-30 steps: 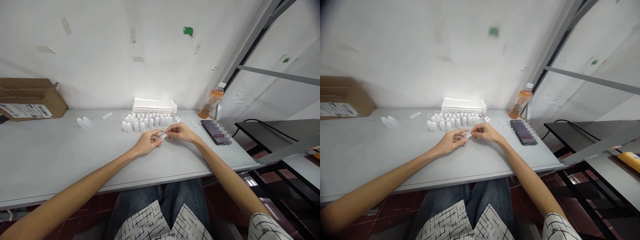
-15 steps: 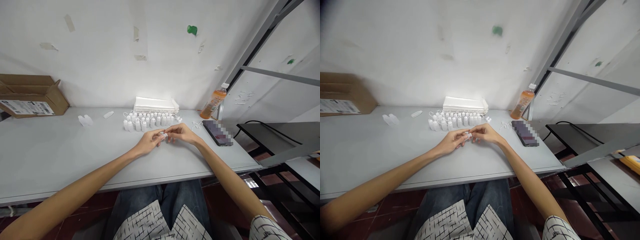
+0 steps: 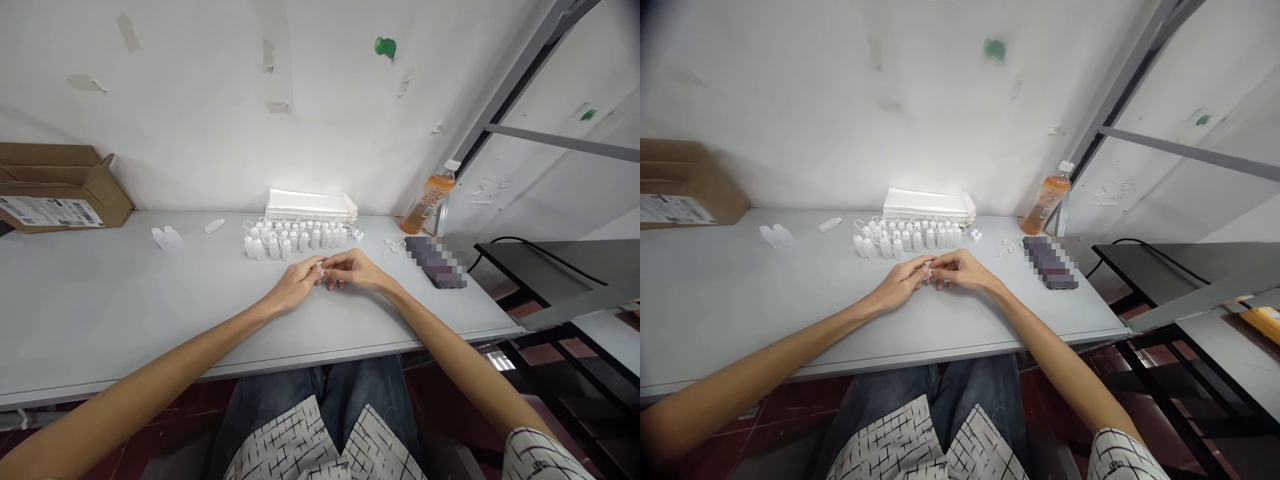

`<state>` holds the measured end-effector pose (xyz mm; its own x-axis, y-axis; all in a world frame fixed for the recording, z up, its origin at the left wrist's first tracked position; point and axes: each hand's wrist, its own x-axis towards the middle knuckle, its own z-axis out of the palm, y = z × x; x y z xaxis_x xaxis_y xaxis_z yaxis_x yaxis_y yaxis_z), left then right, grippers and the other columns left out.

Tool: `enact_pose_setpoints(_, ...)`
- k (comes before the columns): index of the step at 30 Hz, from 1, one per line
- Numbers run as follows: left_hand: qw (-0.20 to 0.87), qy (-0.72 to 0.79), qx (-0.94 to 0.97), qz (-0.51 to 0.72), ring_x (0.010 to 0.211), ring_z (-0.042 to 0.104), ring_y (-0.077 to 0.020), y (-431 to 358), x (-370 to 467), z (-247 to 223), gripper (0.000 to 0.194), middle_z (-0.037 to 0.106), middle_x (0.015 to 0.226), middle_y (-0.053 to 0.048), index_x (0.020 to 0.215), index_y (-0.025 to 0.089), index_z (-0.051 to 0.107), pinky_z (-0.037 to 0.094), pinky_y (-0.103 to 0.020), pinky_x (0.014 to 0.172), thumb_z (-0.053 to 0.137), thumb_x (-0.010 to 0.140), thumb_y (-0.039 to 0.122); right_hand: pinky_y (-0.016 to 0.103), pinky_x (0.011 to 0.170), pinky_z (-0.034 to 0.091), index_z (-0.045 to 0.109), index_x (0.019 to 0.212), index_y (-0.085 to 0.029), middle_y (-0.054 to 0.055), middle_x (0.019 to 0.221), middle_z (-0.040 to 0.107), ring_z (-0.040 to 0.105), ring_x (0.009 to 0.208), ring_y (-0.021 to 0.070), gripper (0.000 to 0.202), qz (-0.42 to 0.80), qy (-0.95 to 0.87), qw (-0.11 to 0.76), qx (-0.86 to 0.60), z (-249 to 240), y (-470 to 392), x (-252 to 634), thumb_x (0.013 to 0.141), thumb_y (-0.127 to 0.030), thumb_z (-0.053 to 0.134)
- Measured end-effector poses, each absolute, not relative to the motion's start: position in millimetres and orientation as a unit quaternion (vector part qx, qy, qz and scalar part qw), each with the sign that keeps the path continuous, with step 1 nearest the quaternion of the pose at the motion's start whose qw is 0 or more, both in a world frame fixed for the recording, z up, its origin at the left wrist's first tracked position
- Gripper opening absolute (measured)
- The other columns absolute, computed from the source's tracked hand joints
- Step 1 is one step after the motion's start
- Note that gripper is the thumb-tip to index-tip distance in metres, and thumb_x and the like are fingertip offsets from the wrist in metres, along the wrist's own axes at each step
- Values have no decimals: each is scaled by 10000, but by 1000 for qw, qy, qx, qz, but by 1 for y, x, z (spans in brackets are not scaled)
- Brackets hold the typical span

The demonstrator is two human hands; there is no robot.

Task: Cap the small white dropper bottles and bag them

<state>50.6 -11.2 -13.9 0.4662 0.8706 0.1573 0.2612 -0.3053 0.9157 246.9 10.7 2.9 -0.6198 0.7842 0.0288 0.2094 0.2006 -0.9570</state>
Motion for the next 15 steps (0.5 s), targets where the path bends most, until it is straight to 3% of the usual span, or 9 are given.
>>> enact_pose_setpoints(6, 457, 408, 720, 326, 635, 510, -114, -13, 51, -8, 522, 613, 946, -51, 1397, 189, 442, 407, -244, 586, 470, 928, 415, 240, 514, 502, 730, 970, -123, 56, 741, 698, 654, 652, 159, 307, 495, -730, 325, -342, 4, 13, 250, 792, -371, 695)
enact_pose_setpoints(11, 372, 447, 749, 317, 571, 492, -123, -12, 53, -4, 415, 589, 700, -8, 1198, 135, 617, 383, -244, 558, 477, 922, 412, 229, 502, 496, 730, 958, -137, 37, 735, 674, 611, 634, 134, 263, 462, -725, 360, -363, 9, 13, 252, 769, -318, 701)
enact_pose_setpoints(15, 298, 424, 786, 336, 611, 512, -128, -13, 53, -9, 287, 610, 758, -20, 1037, 146, 685, 402, -251, 595, 492, 918, 321, 237, 512, 495, 721, 952, -130, 37, 724, 678, 606, 608, 128, 265, 475, -726, 342, -361, 8, 11, 251, 780, -329, 695)
